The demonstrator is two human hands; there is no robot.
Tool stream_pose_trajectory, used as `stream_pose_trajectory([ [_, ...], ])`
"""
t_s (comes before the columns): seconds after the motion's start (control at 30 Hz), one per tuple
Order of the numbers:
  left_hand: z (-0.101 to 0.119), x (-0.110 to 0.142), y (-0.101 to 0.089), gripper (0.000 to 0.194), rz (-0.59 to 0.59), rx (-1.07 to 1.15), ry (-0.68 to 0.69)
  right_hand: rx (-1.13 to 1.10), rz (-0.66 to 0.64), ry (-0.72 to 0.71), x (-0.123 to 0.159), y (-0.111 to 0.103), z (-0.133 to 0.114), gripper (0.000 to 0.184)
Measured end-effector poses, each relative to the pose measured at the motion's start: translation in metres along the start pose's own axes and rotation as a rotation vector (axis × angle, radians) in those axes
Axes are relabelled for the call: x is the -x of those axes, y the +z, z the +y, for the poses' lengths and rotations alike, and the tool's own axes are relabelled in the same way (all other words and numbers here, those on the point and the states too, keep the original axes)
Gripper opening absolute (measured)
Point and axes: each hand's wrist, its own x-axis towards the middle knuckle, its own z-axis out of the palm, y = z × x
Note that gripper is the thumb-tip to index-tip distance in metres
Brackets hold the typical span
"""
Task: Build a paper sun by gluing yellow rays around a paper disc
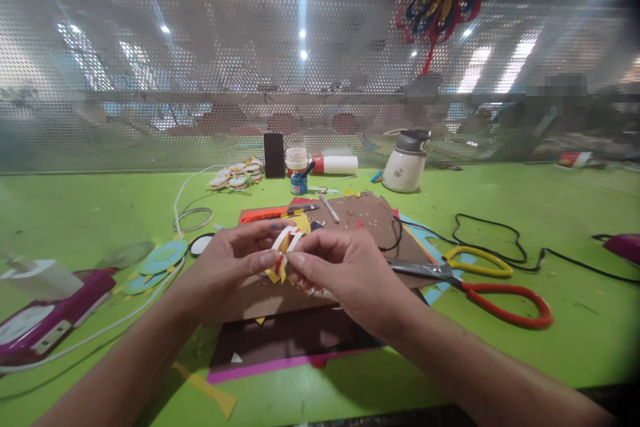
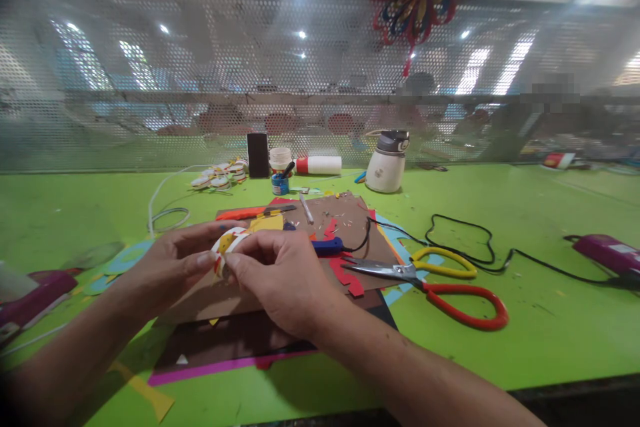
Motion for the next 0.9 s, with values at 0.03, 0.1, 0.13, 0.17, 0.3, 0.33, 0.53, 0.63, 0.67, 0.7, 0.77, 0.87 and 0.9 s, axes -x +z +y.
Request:
stream_pose_trajectory([
  [0.03, 0.000, 0.000, 0.000, 0.043, -0.001, -0.002, -0.006, -0.001, 0.004, 0.000, 0.000, 0.000, 0.000, 0.011],
  [0.1, -0.002, 0.001, -0.001, 0.044, -0.002, -0.001, -0.011, -0.008, 0.013, 0.004, 0.000, 0.001, 0.000, 0.011],
  [0.13, -0.002, 0.001, -0.001, 0.044, -0.002, 0.002, -0.011, -0.012, 0.018, 0.007, 0.000, 0.002, 0.000, 0.012],
  [0.17, -0.002, 0.001, -0.001, 0.044, -0.004, 0.012, -0.011, -0.012, 0.023, 0.011, 0.000, 0.002, 0.000, 0.013],
  [0.3, 0.000, 0.000, 0.000, 0.043, -0.014, 0.107, -0.029, 0.052, 0.055, -0.001, 0.003, 0.004, -0.005, 0.015],
  [0.33, 0.002, 0.000, 0.001, 0.040, -0.014, 0.139, -0.033, 0.086, 0.084, -0.022, 0.004, 0.003, -0.007, 0.017],
  [0.53, 0.008, 0.002, 0.001, 0.034, -0.127, 0.327, -0.047, 0.156, 0.375, -0.269, 0.003, -0.015, -0.015, 0.018],
  [0.63, 0.006, 0.004, 0.000, 0.031, -0.146, 0.369, -0.081, 0.188, 0.294, -0.317, 0.000, -0.020, -0.014, 0.014],
  [0.67, 0.006, 0.005, 0.000, 0.028, -0.119, 0.369, -0.091, 0.229, 0.239, -0.317, -0.001, -0.019, -0.013, 0.017],
  [0.7, 0.007, 0.005, 0.000, 0.026, -0.089, 0.359, -0.100, 0.277, 0.193, -0.313, -0.001, -0.019, -0.013, 0.020],
  [0.77, 0.008, 0.006, 0.001, 0.023, -0.044, 0.336, -0.108, 0.366, 0.142, -0.314, 0.000, -0.016, -0.012, 0.019],
  [0.87, 0.011, 0.006, 0.002, 0.025, -0.066, 0.323, -0.113, 0.429, 0.148, -0.352, 0.000, -0.012, -0.011, 0.005],
  [0.9, 0.011, 0.006, 0.001, 0.026, -0.075, 0.321, -0.113, 0.422, 0.147, -0.362, 0.000, -0.011, -0.010, 0.005],
])
